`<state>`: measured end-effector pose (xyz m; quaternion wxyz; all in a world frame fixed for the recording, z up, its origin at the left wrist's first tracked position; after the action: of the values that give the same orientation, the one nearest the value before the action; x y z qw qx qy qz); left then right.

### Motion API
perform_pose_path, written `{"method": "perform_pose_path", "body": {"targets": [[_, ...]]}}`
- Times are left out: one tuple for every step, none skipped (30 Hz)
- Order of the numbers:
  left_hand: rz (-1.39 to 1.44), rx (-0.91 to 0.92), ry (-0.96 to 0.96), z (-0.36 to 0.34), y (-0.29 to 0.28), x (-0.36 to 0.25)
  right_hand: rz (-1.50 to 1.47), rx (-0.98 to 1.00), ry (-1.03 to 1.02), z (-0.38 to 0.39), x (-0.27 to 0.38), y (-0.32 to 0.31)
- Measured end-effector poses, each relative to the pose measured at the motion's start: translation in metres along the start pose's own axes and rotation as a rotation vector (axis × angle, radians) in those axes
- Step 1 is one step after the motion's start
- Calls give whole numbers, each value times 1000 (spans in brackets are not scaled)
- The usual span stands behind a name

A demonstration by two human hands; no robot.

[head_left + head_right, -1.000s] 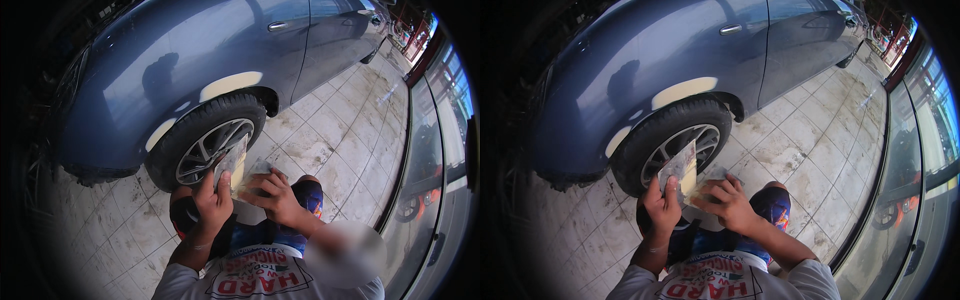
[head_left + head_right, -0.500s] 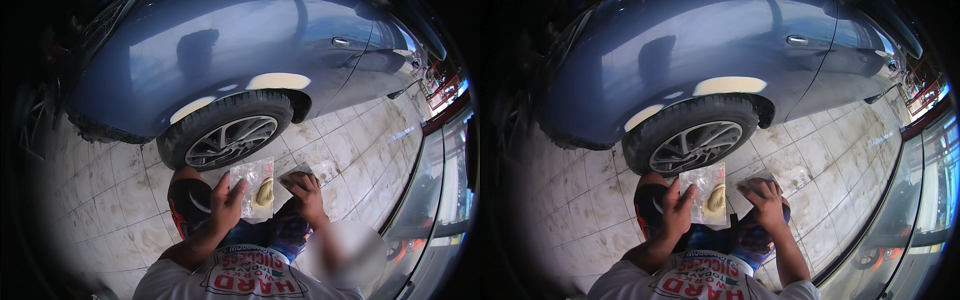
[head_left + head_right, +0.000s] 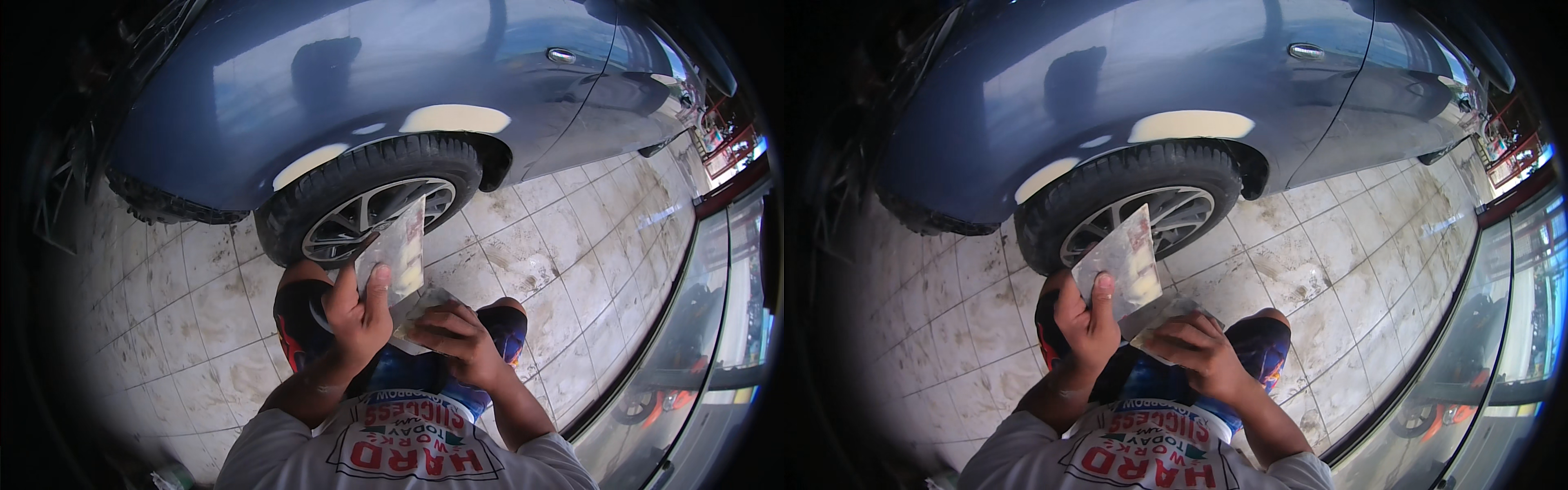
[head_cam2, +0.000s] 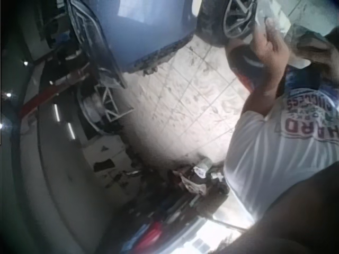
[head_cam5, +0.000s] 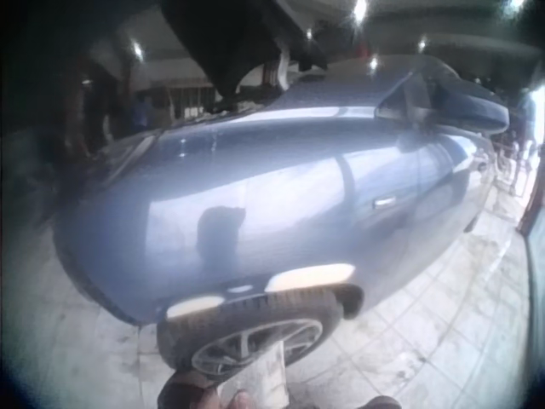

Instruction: The person mixes body filler on a metal spreader and applies it to a detached car bumper and the rear wheel arch of a blue car. They use a putty knife to spread the filler evenly across the surfaces.

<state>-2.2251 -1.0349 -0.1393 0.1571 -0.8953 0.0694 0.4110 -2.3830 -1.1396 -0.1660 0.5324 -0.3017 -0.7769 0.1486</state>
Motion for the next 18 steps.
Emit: {"method": "perform_pose_path", "body": {"targets": [[84, -20, -52, -1, -1, 4, -13, 0, -19, 3, 8, 1], [258, -18, -214, 0, 4, 18, -87, -78, -132, 4, 22, -5], [460, -41, -390, 5, 9, 32, -154, -153, -202, 4, 29, -9], [686, -43, -569, 13, 21, 45, -204, -210, -291, 6, 36, -15], [834, 9, -867, 32, 37, 59, -231, -230, -256, 1, 28, -16], [949, 56, -1106, 50, 50, 67, -44, -239, -145, -4, 13, -18], [931, 99, -1062, 53, 50, 65, -49, -241, -64, -11, -7, -22], [894, 117, -1024, 55, 48, 65, -58, -225, 7, -16, -27, -27], [866, 104, -1012, 59, 43, 68, 167, -96, 75, -18, -41, -26], [843, 103, -988, 61, 38, 69, 356, -53, 79, -17, -48, -32], [824, 111, -957, 61, 36, 69, 586, 67, 158, -14, -58, -29], [686, 121, -804, 53, 27, 64, 527, 26, 138, -11, -55, -33], [563, 131, -645, 44, 22, 56, 464, -14, 151, -7, -52, -37], [463, 108, -486, 36, 15, 45, 408, -79, 140, -4, -44, -41], [256, 118, -350, 29, 12, 35, 412, -126, 105, -1, -32, -40], [151, 111, -223, 23, 10, 23, 387, -40, 50, -2, -22, -22], [67, 103, -110, 17, 8, 12, 358, 8, 32, -3, -14, -7], [-28, 132, 13, 12, 9, 0, 365, 119, 41, -5, -10, 9]]}}
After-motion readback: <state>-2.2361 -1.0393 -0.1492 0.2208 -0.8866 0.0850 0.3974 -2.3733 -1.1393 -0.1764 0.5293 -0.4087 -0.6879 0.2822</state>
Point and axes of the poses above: each hand's wrist, its own z-axis away from the middle knuckle, its own y-axis out of the palm, x = y × z, the point moved 9 cm from there along -z, towards the middle knuckle, and after that the axes turned 10 degrees about -z, right-handed, at the moved point
